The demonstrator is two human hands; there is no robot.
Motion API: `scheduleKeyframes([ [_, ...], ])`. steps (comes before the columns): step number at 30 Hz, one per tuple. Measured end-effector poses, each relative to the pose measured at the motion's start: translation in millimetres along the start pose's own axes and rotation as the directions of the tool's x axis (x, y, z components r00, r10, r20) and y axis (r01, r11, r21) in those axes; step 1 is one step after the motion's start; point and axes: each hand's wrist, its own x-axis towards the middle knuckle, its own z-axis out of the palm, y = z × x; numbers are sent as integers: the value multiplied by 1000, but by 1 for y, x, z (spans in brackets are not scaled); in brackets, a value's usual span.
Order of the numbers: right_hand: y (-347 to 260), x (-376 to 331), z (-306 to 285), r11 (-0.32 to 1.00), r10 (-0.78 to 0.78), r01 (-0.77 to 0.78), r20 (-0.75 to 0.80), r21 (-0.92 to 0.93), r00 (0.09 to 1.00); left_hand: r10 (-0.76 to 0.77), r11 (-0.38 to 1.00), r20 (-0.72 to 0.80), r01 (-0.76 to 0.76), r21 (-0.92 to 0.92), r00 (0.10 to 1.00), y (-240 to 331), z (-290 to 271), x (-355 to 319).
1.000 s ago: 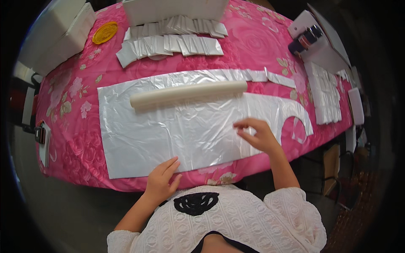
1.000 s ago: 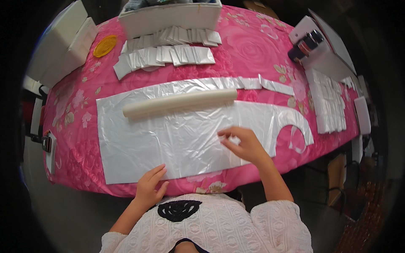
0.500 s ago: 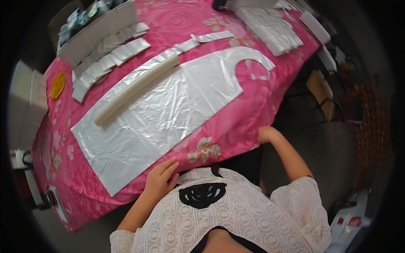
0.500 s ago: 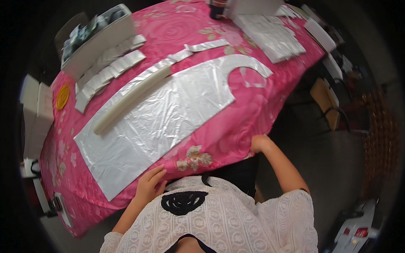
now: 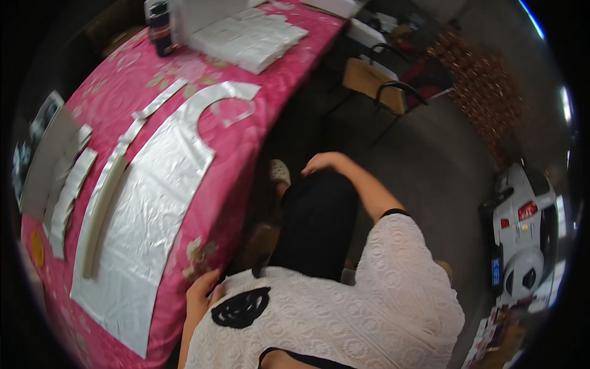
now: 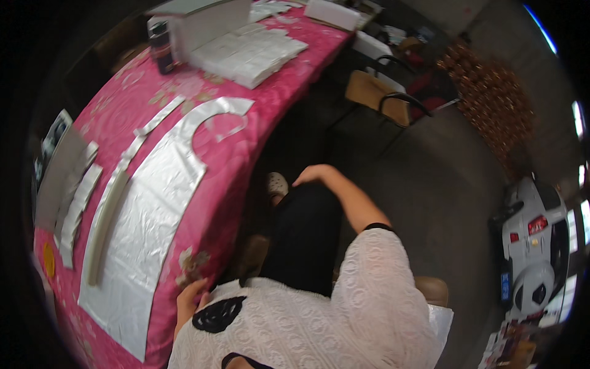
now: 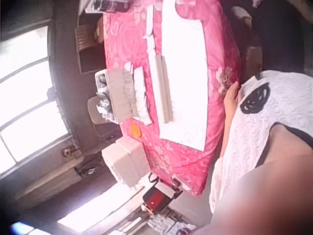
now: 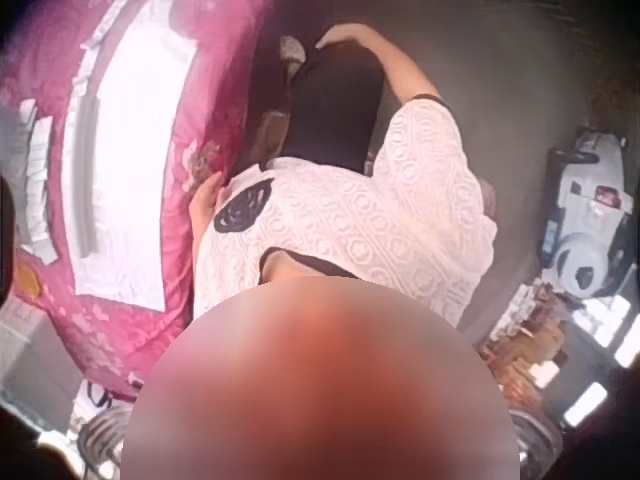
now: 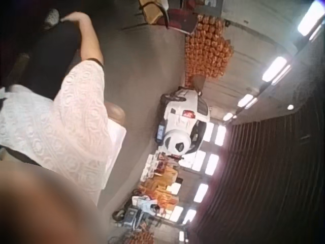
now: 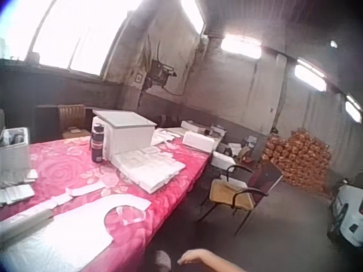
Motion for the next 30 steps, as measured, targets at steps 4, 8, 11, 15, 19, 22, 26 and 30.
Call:
scheduleKeyframes([
  [4, 24, -2, 72, 914, -242, 109, 310, 391, 919, 30, 989, 31, -34, 143, 999, -26, 5, -3],
  [8, 33, 6, 103, 969, -187, 142, 224, 205, 956, -87, 993, 123, 76, 91, 989, -45, 17, -2],
  [11, 34, 3, 104, 981, -184, 172, 151, 86, 971, -116, 990, 142, 103, 93, 983, -47, 28, 15],
  [15, 33, -1, 106, 984, -174, 176, 103, -5, 979, -132, 989, 164, 118, 92, 978, -50, 41, 27],
  [19, 37, -7, 105, 983, -169, 173, 70, -58, 983, -137, 989, 177, 124, 87, 975, -53, 50, 35],
  [22, 39, -11, 105, 978, -181, 186, 58, -95, 982, -147, 987, 181, 132, 92, 973, -55, 57, 38],
  [26, 26, -7, 100, 960, -227, 233, 56, -153, 972, -158, 984, 167, 141, 105, 973, -61, 60, 41],
  [30, 31, -9, 100, 954, -236, 239, 42, -179, 971, -167, 982, 176, 149, 113, 970, -63, 62, 43],
])
